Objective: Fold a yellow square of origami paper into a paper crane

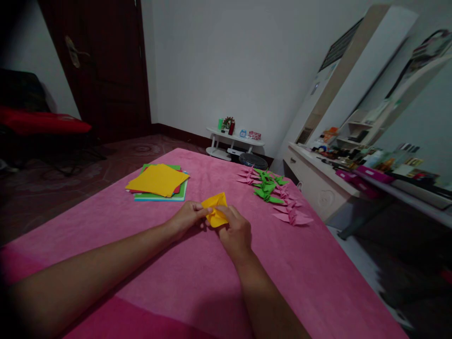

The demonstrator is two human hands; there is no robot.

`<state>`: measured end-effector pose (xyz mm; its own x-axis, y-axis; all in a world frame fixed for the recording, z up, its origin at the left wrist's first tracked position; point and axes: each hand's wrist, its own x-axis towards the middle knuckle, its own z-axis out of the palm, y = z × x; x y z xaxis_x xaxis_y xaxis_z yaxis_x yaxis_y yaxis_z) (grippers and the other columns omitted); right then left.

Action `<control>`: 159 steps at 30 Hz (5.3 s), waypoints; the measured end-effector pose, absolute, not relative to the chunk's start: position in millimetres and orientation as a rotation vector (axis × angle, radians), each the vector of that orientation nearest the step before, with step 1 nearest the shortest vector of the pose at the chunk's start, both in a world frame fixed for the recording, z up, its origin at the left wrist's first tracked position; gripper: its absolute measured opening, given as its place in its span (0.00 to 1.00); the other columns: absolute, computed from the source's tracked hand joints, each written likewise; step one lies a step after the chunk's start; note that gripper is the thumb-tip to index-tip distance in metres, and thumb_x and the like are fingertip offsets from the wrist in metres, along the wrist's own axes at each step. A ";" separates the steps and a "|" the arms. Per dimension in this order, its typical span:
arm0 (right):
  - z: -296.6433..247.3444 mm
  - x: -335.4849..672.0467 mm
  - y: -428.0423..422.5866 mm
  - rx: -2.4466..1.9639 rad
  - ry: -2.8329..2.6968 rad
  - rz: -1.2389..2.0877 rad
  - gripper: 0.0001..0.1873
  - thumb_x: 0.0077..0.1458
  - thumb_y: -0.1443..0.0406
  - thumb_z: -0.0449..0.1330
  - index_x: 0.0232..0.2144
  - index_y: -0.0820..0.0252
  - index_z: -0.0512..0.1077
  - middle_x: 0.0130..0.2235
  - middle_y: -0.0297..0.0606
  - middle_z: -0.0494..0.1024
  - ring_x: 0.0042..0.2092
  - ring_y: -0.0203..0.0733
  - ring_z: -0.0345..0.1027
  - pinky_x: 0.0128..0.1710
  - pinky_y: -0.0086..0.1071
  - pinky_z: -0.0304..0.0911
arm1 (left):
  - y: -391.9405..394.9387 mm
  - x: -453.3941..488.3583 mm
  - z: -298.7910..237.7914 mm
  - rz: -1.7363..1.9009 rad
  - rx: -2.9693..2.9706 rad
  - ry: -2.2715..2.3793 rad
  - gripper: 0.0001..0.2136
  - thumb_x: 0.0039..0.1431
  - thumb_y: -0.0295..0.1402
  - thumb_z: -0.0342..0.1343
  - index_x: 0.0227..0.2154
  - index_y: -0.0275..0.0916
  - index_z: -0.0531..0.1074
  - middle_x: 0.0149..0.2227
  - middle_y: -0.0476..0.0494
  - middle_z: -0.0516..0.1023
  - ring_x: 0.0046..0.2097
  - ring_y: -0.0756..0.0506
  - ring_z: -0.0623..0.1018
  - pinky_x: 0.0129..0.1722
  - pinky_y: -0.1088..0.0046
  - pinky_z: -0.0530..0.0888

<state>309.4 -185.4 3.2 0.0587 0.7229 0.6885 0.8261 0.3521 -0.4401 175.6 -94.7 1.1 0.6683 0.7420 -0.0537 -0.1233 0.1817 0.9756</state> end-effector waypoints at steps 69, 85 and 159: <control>-11.3 315.2 -179.3 -1.256 -1.774 0.129 0.10 0.53 0.71 0.58 0.33 0.52 0.78 0.33 0.37 0.70 0.35 0.38 0.66 0.34 0.31 0.61 | -85.5 171.6 -4.5 0.692 1.015 0.326 0.17 0.44 0.41 0.65 0.29 0.29 0.76 0.26 0.43 0.76 0.25 0.52 0.72 0.27 0.78 0.65; -6.1 313.0 -178.8 -1.240 -1.863 -0.004 0.07 0.54 0.66 0.58 0.31 0.54 0.77 0.31 0.36 0.71 0.34 0.38 0.66 0.33 0.30 0.62 | -88.0 170.2 5.3 0.695 1.023 0.422 0.15 0.40 0.39 0.67 0.27 0.30 0.76 0.24 0.45 0.76 0.24 0.52 0.72 0.25 0.77 0.66; -1.2 305.3 -183.6 -1.299 -1.759 -0.362 0.12 0.52 0.71 0.57 0.33 0.52 0.77 0.28 0.36 0.69 0.32 0.39 0.62 0.32 0.32 0.56 | -95.9 174.8 1.2 1.049 1.533 0.692 0.15 0.48 0.42 0.57 0.17 0.34 0.68 0.16 0.52 0.64 0.19 0.54 0.63 0.19 0.78 0.56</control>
